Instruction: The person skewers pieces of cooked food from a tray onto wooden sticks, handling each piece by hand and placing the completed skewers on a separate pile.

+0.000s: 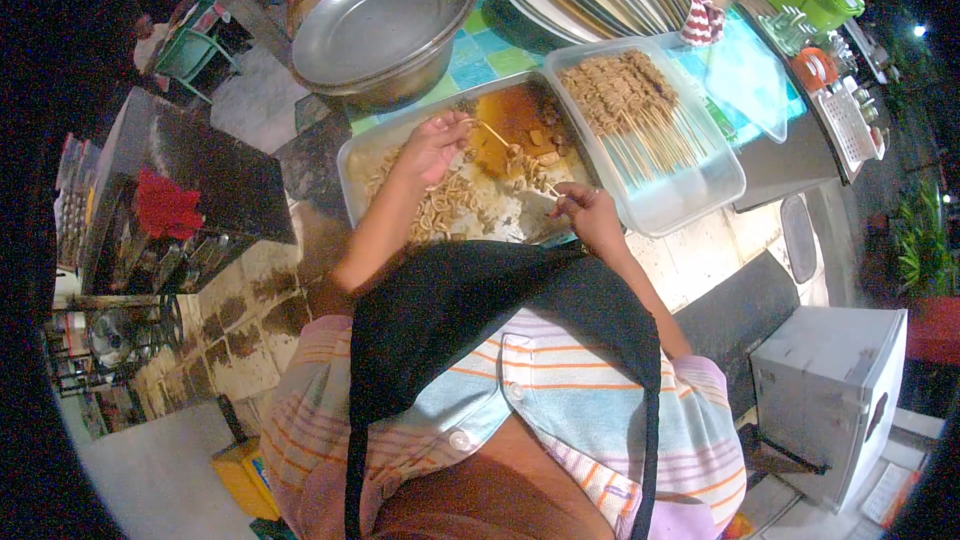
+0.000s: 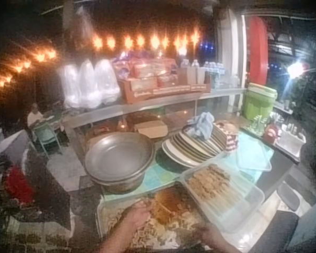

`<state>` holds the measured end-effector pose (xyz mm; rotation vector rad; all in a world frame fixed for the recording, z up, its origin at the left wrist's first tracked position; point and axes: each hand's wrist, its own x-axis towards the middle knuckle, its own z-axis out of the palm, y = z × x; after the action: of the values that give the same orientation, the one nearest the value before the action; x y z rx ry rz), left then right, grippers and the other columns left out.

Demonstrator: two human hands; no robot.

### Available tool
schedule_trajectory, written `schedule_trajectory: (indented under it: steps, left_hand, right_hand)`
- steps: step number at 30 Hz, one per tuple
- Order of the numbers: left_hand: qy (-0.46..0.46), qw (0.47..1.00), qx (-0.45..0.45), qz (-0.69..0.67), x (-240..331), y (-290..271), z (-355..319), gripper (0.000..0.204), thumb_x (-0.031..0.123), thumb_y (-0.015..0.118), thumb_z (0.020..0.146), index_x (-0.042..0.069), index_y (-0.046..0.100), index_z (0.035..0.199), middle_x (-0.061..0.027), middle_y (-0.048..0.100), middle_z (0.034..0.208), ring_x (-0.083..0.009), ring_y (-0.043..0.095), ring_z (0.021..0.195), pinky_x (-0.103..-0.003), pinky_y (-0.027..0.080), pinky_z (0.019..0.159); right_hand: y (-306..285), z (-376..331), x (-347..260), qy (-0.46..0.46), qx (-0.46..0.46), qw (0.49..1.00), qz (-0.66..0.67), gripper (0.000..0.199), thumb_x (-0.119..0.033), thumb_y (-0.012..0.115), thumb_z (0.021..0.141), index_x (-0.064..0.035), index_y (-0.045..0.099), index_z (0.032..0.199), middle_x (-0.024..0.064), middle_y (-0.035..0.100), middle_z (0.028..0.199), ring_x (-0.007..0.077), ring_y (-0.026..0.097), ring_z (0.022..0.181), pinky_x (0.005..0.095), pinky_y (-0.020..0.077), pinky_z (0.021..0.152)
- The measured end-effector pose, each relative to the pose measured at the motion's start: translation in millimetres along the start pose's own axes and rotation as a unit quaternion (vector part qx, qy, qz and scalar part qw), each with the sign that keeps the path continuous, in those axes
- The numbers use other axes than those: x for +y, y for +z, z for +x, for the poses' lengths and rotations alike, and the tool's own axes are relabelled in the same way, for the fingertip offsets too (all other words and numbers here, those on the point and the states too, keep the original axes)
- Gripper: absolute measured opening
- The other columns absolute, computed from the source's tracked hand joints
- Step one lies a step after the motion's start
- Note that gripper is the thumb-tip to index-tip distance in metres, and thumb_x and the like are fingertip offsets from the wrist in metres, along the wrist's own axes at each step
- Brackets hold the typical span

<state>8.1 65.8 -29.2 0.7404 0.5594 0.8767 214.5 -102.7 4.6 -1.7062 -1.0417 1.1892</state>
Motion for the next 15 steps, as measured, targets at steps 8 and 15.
schedule_trajectory:
  steps: [8,15]
  left_hand:
    - [-0.051,0.998,0.008,0.026,8,-5,4,0.01,0.007,0.056,0.074,0.005,0.051,0.082,-0.0031,0.054,0.073,-0.0136,0.054,0.069,-0.023,0.045,0.061]
    - [-0.041,0.998,-0.027,0.03,12,-2,0,0.01,0.003,0.052,0.076,0.003,0.049,0.085,-0.0042,0.052,0.08,-0.0143,0.054,0.07,-0.027,0.049,0.067]
  right_hand:
    - [1,-2,-7,-0.034,0.009,0.999,-0.012,0.02,-0.002,0.05,0.073,0.0055,0.054,0.092,0.0077,0.058,0.063,0.0126,0.054,0.06,0.0232,0.0404,0.058]
    - [2,1,-2,-0.056,0.002,0.997,-0.05,0.018,-0.001,0.051,0.072,0.0035,0.057,0.088,0.0071,0.059,0.063,0.0117,0.053,0.06,0.0237,0.0408,0.057]
